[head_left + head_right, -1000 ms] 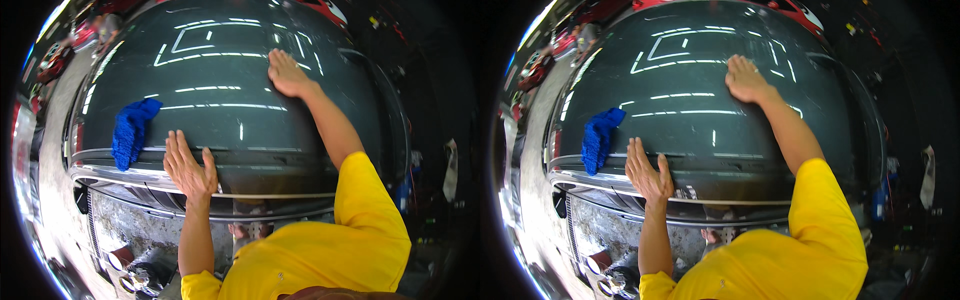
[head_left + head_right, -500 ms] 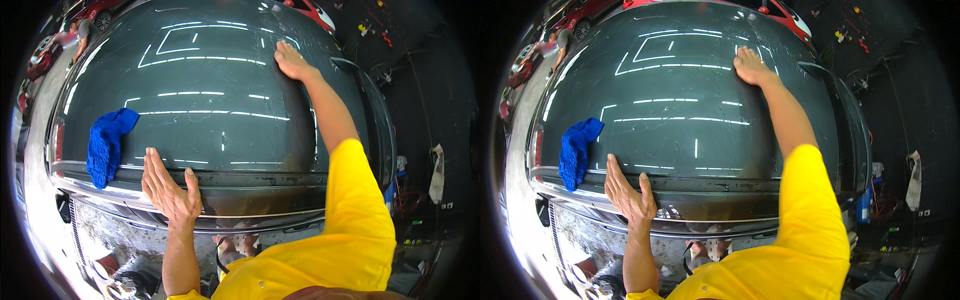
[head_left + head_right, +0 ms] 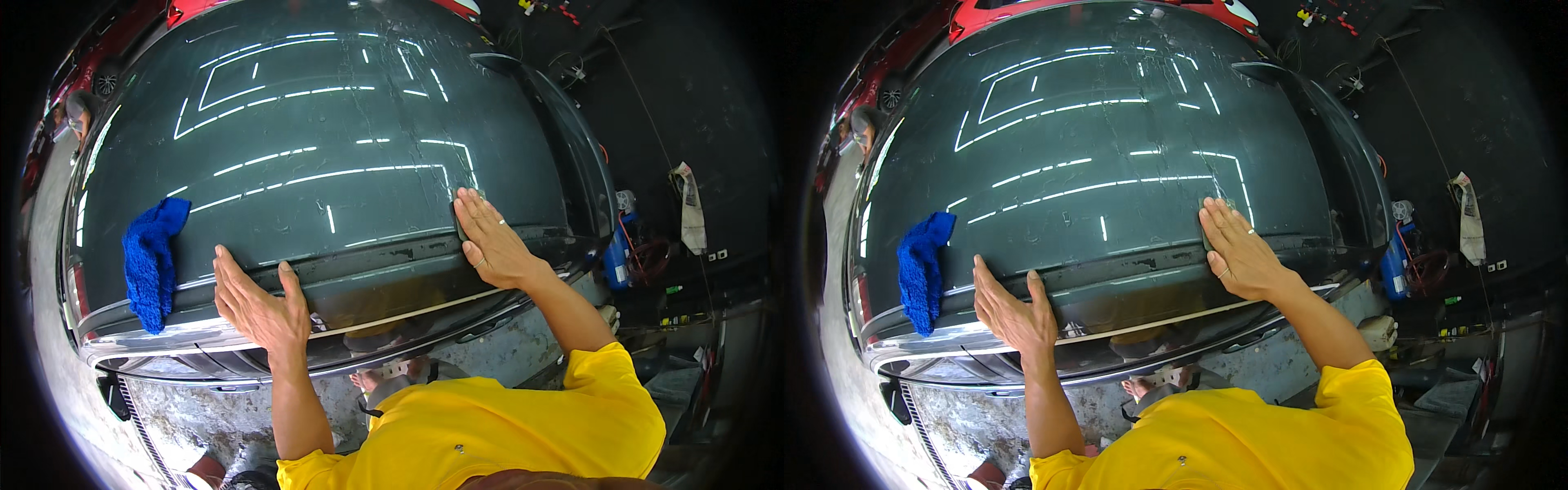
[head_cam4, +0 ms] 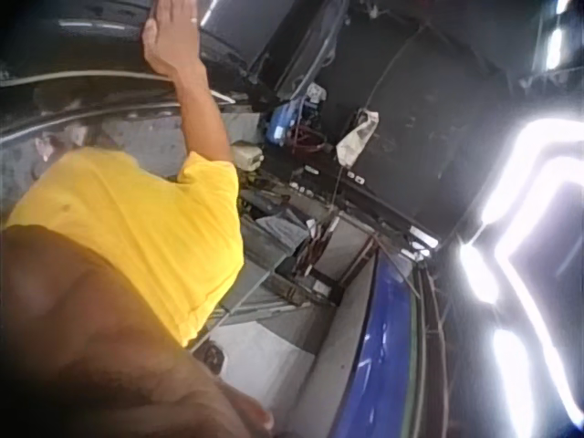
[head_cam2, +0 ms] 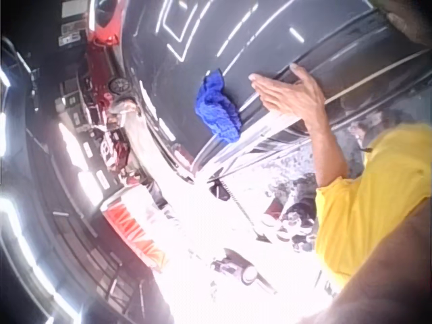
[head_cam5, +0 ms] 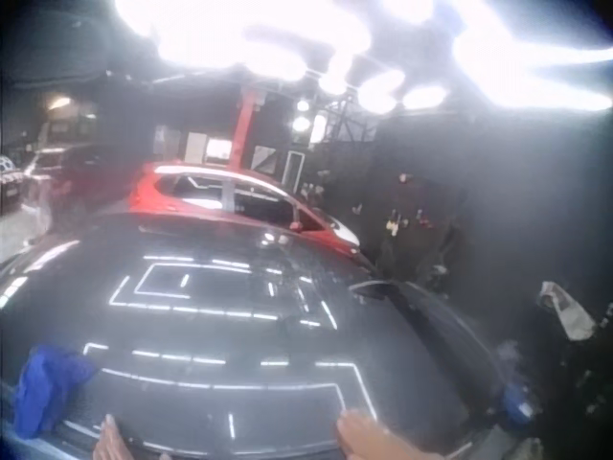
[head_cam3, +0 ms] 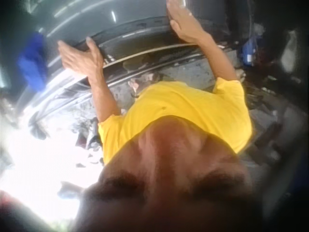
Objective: The person wipes the roof of a dark-colored car with a blue cloth. They then use a sanding block to rub the surface of the car roof. Finally, the person holds up a sanding block and a yellow sandpaper sheet.
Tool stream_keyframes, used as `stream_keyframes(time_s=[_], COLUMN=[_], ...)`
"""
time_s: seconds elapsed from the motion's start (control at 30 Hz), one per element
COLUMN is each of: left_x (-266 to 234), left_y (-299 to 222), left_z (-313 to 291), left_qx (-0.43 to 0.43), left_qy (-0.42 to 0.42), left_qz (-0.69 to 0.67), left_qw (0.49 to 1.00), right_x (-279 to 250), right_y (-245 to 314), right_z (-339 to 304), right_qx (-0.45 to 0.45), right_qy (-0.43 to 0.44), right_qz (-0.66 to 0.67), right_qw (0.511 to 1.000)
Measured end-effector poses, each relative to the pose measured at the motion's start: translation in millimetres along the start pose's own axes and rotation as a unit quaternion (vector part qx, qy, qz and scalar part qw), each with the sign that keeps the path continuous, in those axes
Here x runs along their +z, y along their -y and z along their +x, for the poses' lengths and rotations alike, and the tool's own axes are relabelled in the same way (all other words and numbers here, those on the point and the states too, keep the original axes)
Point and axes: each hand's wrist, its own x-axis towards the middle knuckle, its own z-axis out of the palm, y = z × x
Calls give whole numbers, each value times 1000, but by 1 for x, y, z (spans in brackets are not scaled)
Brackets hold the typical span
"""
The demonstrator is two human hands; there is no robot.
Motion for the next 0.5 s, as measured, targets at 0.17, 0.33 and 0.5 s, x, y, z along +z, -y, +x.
stream_keyframes(time_s=[0.17,0.33,0.5], left_x=[-7,-12,-9], left_y=[7,8,5], left_z=[2,5,2], left_qx=[13,17,6], left_qy=[16,34,21], left_qz=[43,40,33], left_qw=[999,998,999], right_x=[1,-14,-14], right_y=[-49,-151,-158], right_z=[128,342,377], right_qx=[-3,101,163], right_qy=[-43,-53,-76], right_qz=[-39,-14,-11], right_qw=[998,993,984])
